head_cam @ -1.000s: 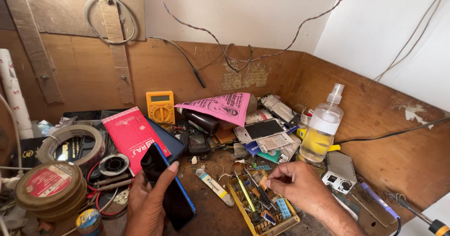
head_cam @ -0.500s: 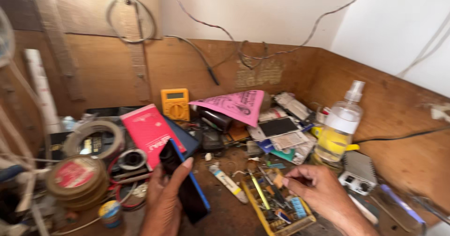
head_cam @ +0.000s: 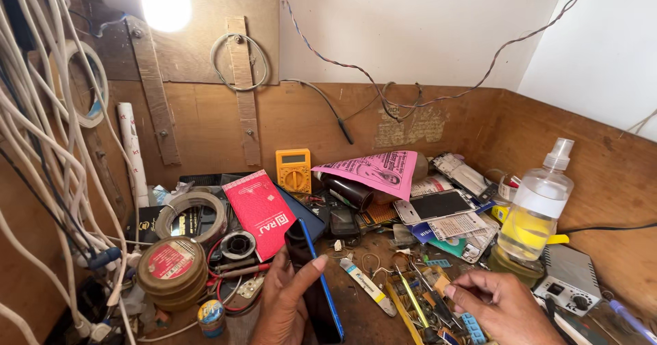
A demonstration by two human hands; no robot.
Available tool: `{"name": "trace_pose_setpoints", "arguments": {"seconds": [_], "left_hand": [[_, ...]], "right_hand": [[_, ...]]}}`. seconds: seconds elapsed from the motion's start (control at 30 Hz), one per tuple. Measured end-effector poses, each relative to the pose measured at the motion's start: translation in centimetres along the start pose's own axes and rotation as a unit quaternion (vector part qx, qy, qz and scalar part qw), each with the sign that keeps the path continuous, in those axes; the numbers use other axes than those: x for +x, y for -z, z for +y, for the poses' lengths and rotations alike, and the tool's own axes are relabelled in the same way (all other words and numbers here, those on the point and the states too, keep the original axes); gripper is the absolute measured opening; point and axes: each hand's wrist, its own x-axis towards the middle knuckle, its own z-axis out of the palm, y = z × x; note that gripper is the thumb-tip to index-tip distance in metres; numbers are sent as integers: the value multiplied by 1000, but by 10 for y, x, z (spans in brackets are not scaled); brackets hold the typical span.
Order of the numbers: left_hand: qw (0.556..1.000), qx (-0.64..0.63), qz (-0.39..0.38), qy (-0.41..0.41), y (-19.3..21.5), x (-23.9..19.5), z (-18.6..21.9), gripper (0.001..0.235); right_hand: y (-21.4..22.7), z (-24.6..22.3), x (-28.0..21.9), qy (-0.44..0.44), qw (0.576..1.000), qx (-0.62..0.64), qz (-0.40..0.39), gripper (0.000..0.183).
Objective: The person holds a blue smartphone and repeatedly presses along its edges and back, then rotates it to inspect the screen and sides. The person continues to press and rotate the phone, checking for fit or alignment without using tools.
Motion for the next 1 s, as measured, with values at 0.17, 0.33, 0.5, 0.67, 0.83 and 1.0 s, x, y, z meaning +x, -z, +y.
{"name": "trace_pose_setpoints", "arguments": {"seconds": [0.17, 0.33, 0.5, 0.67, 0.83, 1.0], "left_hand": [[1000, -11, 23, -16, 8, 5, -6, 62], [996, -26, 84, -19, 9, 8, -4, 56], [994, -30, 105, -23, 4, 3, 2, 48], [991, -24, 134, 10, 4, 1, 2, 41], [992, -29, 124, -6, 9, 5, -3, 40], [991, -36, 131, -5, 15, 9, -3, 38]], "right_hand": [[-2, -12, -13, -30, 998, -12, 49, 24], [-4, -25, -28, 2, 986, -69, 151, 29], [-11, -19, -38, -10, 981, -88, 170, 31], [-31, -7, -53, 53, 957, -200, 203, 72], [-62, -6, -64, 125, 911, -302, 252, 126], [-60, -25, -61, -75, 936, -319, 130, 136]]}}
